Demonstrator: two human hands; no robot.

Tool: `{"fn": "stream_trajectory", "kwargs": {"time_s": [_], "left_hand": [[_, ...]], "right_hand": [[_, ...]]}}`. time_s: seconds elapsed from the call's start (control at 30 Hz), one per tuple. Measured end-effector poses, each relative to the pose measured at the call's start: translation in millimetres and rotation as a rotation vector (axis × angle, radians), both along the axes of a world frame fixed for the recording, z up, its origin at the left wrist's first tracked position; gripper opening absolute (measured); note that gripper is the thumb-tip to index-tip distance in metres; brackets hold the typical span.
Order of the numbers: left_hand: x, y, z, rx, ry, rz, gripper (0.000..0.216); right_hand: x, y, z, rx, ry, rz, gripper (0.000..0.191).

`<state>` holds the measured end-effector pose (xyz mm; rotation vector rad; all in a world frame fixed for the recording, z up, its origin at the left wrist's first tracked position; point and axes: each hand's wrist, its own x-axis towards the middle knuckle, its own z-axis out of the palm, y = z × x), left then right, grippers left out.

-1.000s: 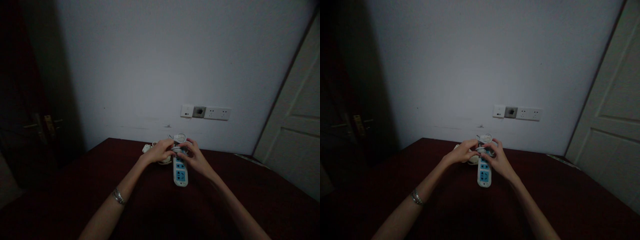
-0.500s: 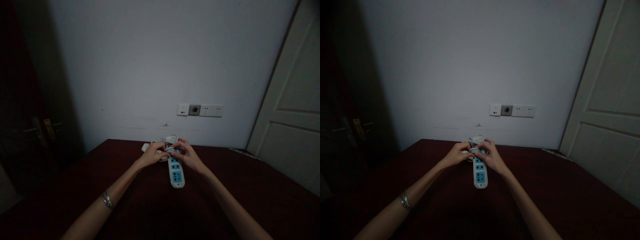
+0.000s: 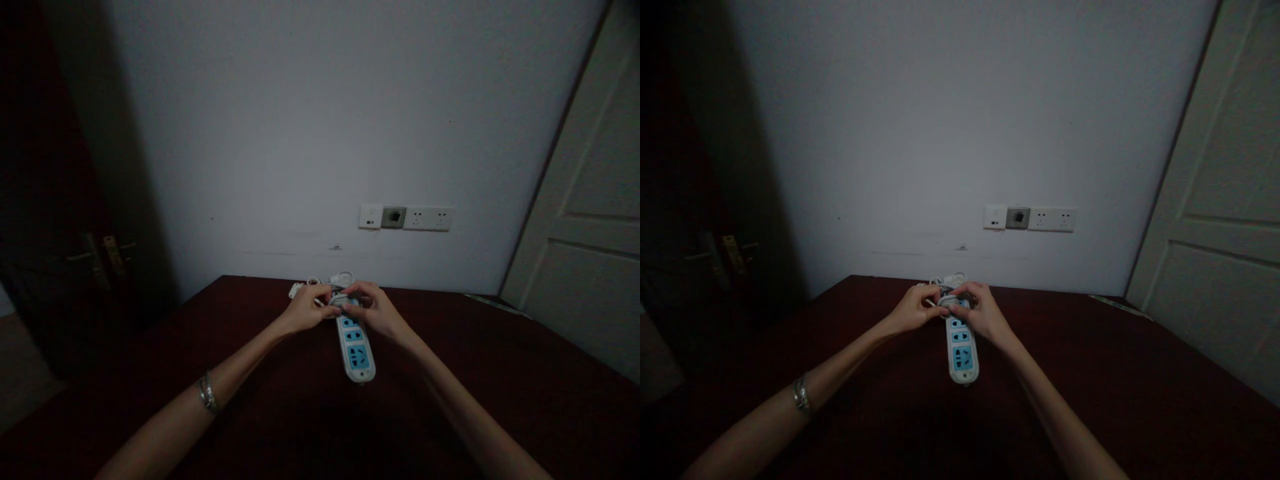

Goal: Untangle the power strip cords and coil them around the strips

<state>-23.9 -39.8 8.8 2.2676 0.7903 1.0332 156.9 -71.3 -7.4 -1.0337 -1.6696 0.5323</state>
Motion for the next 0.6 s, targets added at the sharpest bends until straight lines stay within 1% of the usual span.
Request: {"fn": "stream_trajectory", "kwargs": {"time_s": [0.1, 0.2, 0.3, 0.43, 0.6], "left_hand": [[-0.7, -1.0, 0.1, -0.087, -0.029, 0.001, 0.022], [-3.1, -0.1, 1.5, -0.17, -0.046, -0.048, 0.022], [-5.4, 2.2, 1.1, -0.176, -0.088, -0.089, 0.023], [-5.3, 4.9, -4.2, -0.185, -0.189, -0.086, 0.025], [-5.2, 1.8, -5.6, -0.155, -0.153, -0.079, 0.025]], "right_hand": [[-3.0, -3.1, 1.6, 0.046, -0.007, -0.08, 0.02], [-3.7, -6.6, 4.0, 0.088, -0.034, -0.138, 0.019], [-2.1, -7.9, 4.7, 0.08, -0.041, -0.134, 0.018], [-1.5, -7.3, 3.2, 0.072, -0.028, -0.115, 0.02], [-4.9, -9.1, 3.0, 0.091, -0.064, -0.111, 0.021]]}}
